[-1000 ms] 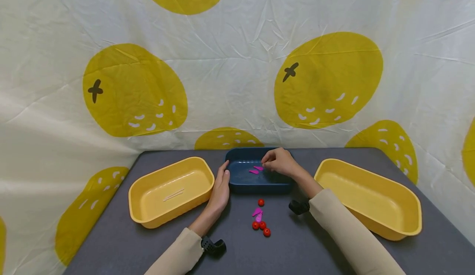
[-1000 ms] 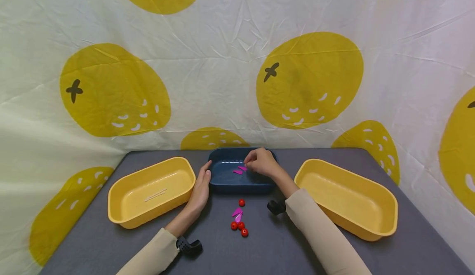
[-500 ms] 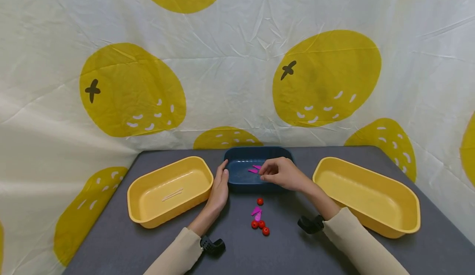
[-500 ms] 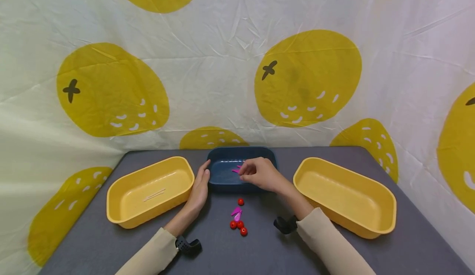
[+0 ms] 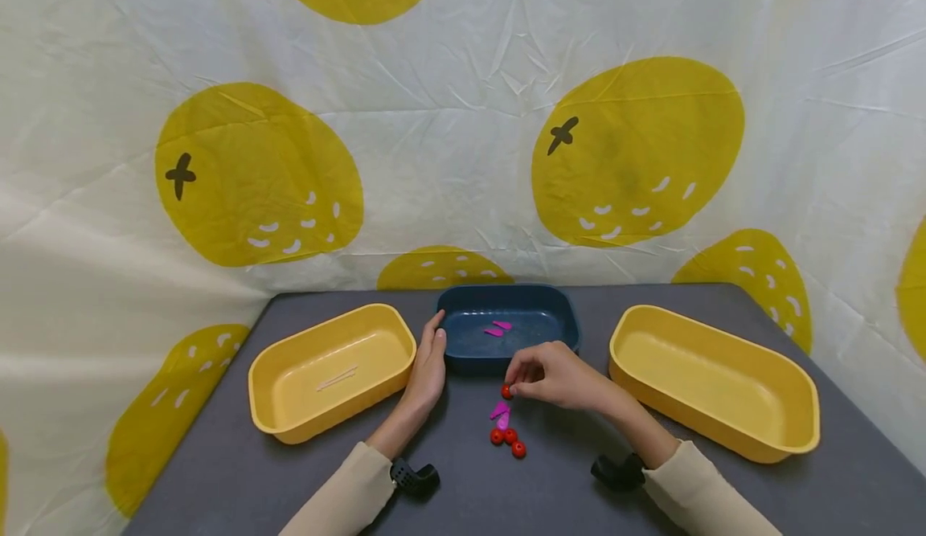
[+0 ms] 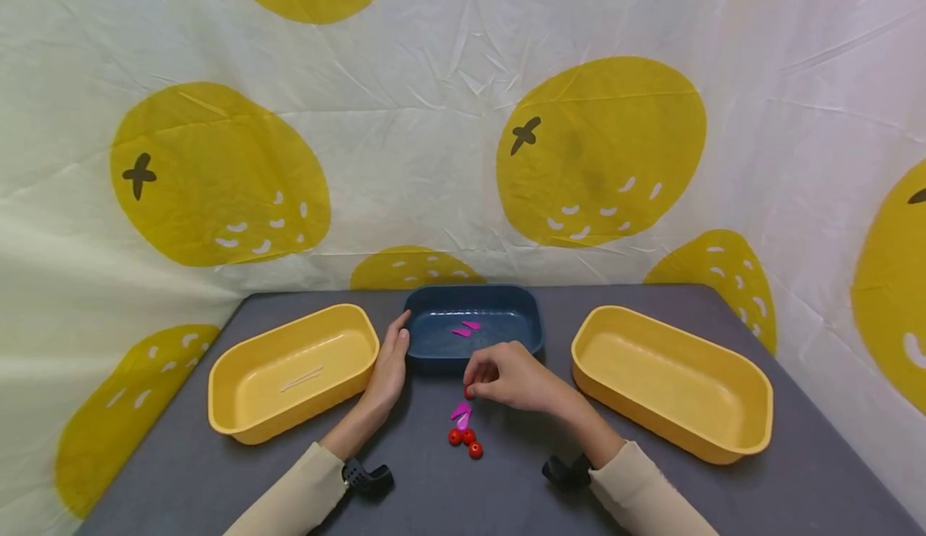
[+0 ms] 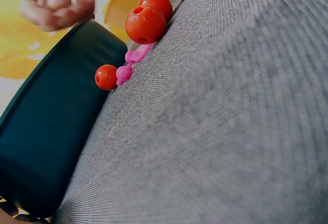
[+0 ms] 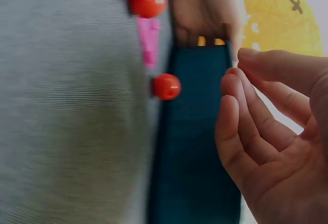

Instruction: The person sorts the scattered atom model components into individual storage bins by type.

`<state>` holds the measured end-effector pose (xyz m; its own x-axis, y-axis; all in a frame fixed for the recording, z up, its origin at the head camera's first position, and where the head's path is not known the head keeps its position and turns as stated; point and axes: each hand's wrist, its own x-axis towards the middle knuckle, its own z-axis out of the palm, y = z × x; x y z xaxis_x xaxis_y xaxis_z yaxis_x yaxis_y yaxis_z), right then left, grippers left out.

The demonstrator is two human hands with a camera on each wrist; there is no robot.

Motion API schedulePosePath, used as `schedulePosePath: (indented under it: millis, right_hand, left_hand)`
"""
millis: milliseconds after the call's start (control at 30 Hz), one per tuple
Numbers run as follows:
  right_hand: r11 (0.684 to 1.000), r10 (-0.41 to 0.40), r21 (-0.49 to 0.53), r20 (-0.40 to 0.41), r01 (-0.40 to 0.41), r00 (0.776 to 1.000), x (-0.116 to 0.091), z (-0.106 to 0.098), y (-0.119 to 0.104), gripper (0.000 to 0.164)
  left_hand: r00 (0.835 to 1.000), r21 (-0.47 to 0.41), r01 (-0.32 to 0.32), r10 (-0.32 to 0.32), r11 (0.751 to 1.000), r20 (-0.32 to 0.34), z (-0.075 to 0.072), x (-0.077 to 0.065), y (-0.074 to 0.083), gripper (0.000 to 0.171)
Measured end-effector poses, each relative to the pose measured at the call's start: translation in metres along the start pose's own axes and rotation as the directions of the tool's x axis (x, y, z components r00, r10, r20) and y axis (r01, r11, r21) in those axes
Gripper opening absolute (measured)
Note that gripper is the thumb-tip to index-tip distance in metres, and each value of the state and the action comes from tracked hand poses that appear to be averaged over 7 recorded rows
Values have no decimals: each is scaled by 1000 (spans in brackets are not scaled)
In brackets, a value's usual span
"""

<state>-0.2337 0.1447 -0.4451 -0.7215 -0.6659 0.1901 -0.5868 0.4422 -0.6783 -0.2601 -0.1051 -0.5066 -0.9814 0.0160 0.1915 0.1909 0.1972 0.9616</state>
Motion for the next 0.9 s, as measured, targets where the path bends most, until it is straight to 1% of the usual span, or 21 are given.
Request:
schedulePosePath:
  millis: [67, 100, 233, 300, 333, 567, 900]
  right_hand:
    - [1000, -2, 13, 29, 2, 1000, -1, 6, 4, 4]
    - [1000, -2, 21, 41, 1, 999, -1, 9, 6, 4]
    - [999, 15, 42, 69, -18, 998, 0, 18, 15, 4]
    - [999, 12, 29, 70, -14, 997, 0, 21, 17, 4]
    - [1000, 11, 20, 70, -12, 997, 0, 23, 18, 4]
    - [1000, -2, -28, 70, 4, 998, 0, 26, 17, 4]
    - [997, -1, -76, 61, 6, 998, -1, 32, 17, 5]
  left_hand:
    - [1000, 6, -6, 6, 1000, -2, 0, -1, 1, 50]
    - [1000, 5, -3, 3, 1000, 4, -2, -3, 6, 50]
    - [1000, 4, -7, 7, 1000, 7, -2, -3, 7, 51]
    - [1000, 2, -1, 1, 1000, 8, -3, -3, 7, 51]
    - [1000, 6, -6, 6, 1000, 5, -2, -1, 2, 51]
    - [1000, -4, -1, 1, 1000, 4, -1, 2, 0, 50]
    - [1000, -11, 7, -7, 1000, 7, -2, 0, 2, 50]
